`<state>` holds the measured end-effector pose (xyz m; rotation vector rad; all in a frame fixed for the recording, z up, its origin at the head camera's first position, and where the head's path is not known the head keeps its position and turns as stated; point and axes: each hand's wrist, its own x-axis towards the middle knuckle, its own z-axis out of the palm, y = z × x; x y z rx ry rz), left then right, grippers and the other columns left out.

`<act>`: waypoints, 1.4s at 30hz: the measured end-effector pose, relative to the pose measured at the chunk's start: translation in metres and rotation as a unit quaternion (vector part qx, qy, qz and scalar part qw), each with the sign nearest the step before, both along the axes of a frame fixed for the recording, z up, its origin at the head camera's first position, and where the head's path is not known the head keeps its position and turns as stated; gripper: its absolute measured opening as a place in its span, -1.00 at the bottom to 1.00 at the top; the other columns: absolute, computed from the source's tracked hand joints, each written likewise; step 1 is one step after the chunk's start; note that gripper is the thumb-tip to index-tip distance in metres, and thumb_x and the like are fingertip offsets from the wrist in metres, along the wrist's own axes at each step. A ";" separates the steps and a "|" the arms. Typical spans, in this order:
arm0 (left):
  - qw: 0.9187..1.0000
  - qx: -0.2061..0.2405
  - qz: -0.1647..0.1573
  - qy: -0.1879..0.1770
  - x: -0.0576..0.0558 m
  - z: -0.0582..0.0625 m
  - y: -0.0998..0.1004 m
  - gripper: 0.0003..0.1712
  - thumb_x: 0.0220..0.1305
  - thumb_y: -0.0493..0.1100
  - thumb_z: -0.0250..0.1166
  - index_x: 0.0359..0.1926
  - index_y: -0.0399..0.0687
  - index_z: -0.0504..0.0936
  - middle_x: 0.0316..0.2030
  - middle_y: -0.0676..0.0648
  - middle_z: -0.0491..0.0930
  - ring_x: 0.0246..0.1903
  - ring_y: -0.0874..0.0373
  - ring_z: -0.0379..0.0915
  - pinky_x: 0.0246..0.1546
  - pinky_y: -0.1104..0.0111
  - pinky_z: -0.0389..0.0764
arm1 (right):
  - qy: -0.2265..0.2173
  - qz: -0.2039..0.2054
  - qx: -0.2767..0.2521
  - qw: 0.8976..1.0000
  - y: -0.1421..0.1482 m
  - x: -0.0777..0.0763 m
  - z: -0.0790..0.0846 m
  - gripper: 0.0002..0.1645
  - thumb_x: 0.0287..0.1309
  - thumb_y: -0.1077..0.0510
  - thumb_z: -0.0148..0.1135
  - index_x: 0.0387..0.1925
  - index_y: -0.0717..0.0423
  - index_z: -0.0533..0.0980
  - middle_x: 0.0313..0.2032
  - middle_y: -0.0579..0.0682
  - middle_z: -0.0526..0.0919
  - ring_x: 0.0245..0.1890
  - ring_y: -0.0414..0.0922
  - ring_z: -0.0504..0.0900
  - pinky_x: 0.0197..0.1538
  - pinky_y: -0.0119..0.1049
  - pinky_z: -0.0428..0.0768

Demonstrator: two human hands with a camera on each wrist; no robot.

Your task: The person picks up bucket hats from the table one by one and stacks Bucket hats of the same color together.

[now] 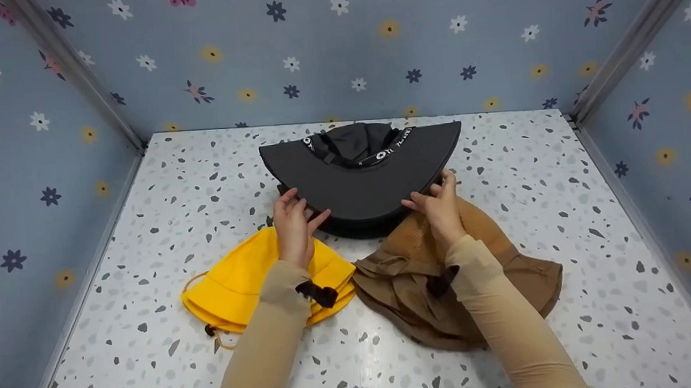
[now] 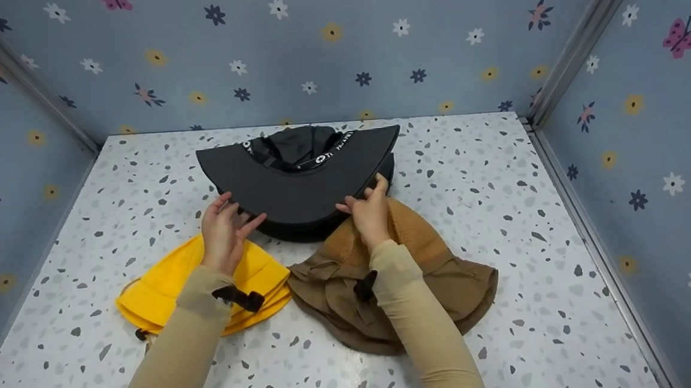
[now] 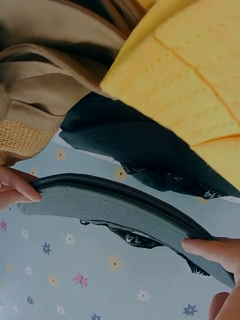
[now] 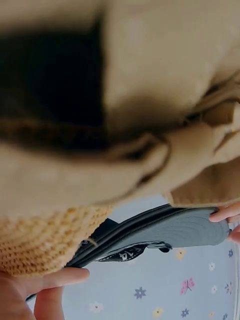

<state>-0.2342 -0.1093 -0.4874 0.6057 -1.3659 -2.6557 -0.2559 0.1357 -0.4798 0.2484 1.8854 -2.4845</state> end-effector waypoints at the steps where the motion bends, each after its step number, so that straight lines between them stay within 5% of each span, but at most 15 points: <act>1: 1.000 -0.004 -0.003 -0.004 0.000 -0.001 0.000 -0.59 0.54 -0.32 -0.11 0.34 -0.10 0.23 0.43 -0.20 0.16 0.32 -0.09 0.32 0.05 0.04 0.65 | -0.002 0.001 0.002 1.000 0.000 0.000 -0.002 -0.10 0.23 0.61 -0.06 0.45 0.04 -0.10 0.26 0.36 0.37 0.00 0.06 0.59 -0.13 -0.27 0.73; 7: 1.000 -0.023 -0.005 -0.016 -0.002 -0.007 0.000 -0.50 0.52 -0.34 -0.12 0.43 -0.13 0.20 0.52 -0.20 -0.05 0.24 -0.03 0.21 0.04 0.07 0.66 | -0.021 0.006 0.009 1.000 0.003 -0.003 -0.009 -0.07 0.25 0.59 -0.04 0.49 0.08 -0.16 0.30 0.37 0.31 0.05 0.09 0.56 -0.11 -0.29 0.72; 16: 0.999 -0.006 -0.015 -0.039 -0.007 -0.015 -0.005 -0.47 0.55 -0.30 -0.15 0.47 -0.13 0.16 0.56 -0.18 -0.13 0.52 -0.14 -0.08 0.08 0.08 0.64 | -0.047 -0.001 0.006 0.999 0.005 -0.008 -0.019 -0.04 0.21 0.59 0.00 0.49 0.15 -0.18 0.30 0.40 0.28 -0.21 -0.09 0.58 -0.16 -0.35 0.71; 31: 0.998 0.003 -0.024 -0.066 -0.011 -0.024 -0.007 -0.45 0.55 -0.30 -0.16 0.50 -0.08 0.14 0.56 -0.18 -0.12 0.51 -0.13 -0.08 0.07 0.11 0.65 | -0.064 -0.016 0.010 0.998 0.005 -0.013 -0.030 0.07 0.20 0.59 0.06 0.52 0.04 -0.25 0.05 0.27 0.36 -0.42 -0.16 0.66 -0.21 -0.40 0.71; 37: 0.997 0.010 -0.032 -0.066 -0.010 -0.028 -0.009 -0.41 0.55 -0.32 -0.17 0.53 -0.06 0.09 0.57 -0.18 -0.20 0.53 -0.10 -0.16 0.09 0.11 0.63 | -0.070 -0.002 0.077 0.995 0.006 -0.014 -0.033 0.00 0.22 0.54 0.10 0.54 0.11 -0.14 0.26 0.34 0.22 -0.45 -0.24 0.66 -0.21 -0.48 0.68; 42: 0.997 0.016 -0.030 -0.072 -0.011 -0.030 -0.009 -0.40 0.54 -0.32 -0.18 0.54 -0.06 0.07 0.57 -0.16 -0.19 0.40 -0.02 0.00 0.10 0.09 0.62 | -0.079 0.002 0.101 0.992 0.007 -0.017 -0.034 -0.03 0.22 0.53 0.12 0.54 0.18 -0.09 0.39 0.35 0.08 -0.45 -0.27 0.63 -0.21 -0.52 0.66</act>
